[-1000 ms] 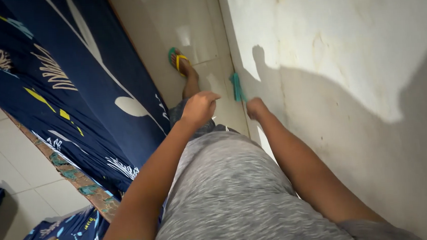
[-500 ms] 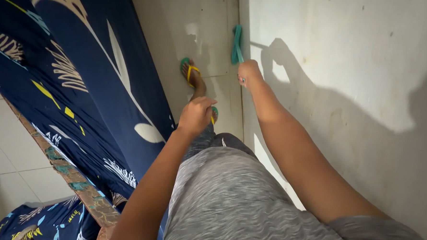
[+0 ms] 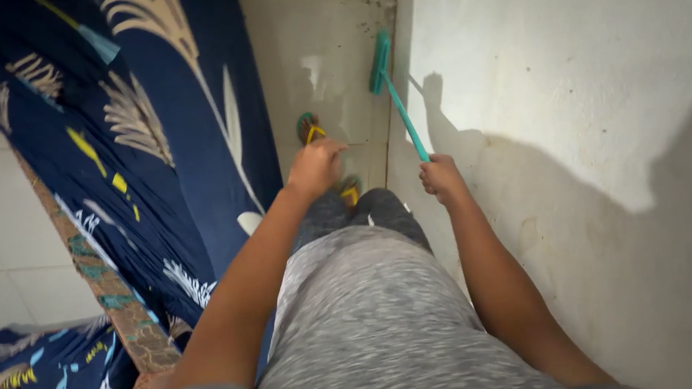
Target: The person is using a small broom to sweep dust and debris from under a bed on a tiled floor.
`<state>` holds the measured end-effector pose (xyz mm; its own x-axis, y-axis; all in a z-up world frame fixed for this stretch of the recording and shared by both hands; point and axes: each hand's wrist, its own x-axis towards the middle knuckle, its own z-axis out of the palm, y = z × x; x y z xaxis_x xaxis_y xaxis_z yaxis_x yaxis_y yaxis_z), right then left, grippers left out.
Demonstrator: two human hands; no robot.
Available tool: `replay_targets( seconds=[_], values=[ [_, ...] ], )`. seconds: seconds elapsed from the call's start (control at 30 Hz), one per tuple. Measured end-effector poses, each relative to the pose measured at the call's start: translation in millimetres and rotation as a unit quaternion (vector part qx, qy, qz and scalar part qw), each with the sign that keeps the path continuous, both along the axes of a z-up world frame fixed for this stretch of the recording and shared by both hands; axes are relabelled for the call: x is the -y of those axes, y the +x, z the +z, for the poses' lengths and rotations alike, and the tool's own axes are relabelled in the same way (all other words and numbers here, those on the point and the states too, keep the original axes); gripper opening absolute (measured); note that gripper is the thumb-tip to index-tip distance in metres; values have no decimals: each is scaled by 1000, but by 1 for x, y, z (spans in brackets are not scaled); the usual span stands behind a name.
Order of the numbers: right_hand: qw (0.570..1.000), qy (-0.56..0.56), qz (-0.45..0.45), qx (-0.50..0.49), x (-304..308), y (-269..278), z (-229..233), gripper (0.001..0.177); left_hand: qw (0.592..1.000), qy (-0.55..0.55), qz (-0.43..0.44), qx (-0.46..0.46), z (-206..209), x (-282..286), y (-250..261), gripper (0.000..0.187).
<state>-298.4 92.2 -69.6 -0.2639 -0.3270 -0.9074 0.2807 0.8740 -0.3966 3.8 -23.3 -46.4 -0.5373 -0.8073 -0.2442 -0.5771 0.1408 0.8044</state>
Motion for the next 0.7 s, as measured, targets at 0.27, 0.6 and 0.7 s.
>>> replay_targets(
  seconds=[0.27,0.6,0.7],
  values=[
    [980,9,199,-11,32,3,15,7,994,-35,84,58,0,7,24,21],
    [971,71,176,144,53,41,-83,13,959,-198,6,204,-9,-17,59,18],
    [969,107,141,174,50,44,-127,18,943,-194,-24,271,-28,-20,71,20]
  ],
)
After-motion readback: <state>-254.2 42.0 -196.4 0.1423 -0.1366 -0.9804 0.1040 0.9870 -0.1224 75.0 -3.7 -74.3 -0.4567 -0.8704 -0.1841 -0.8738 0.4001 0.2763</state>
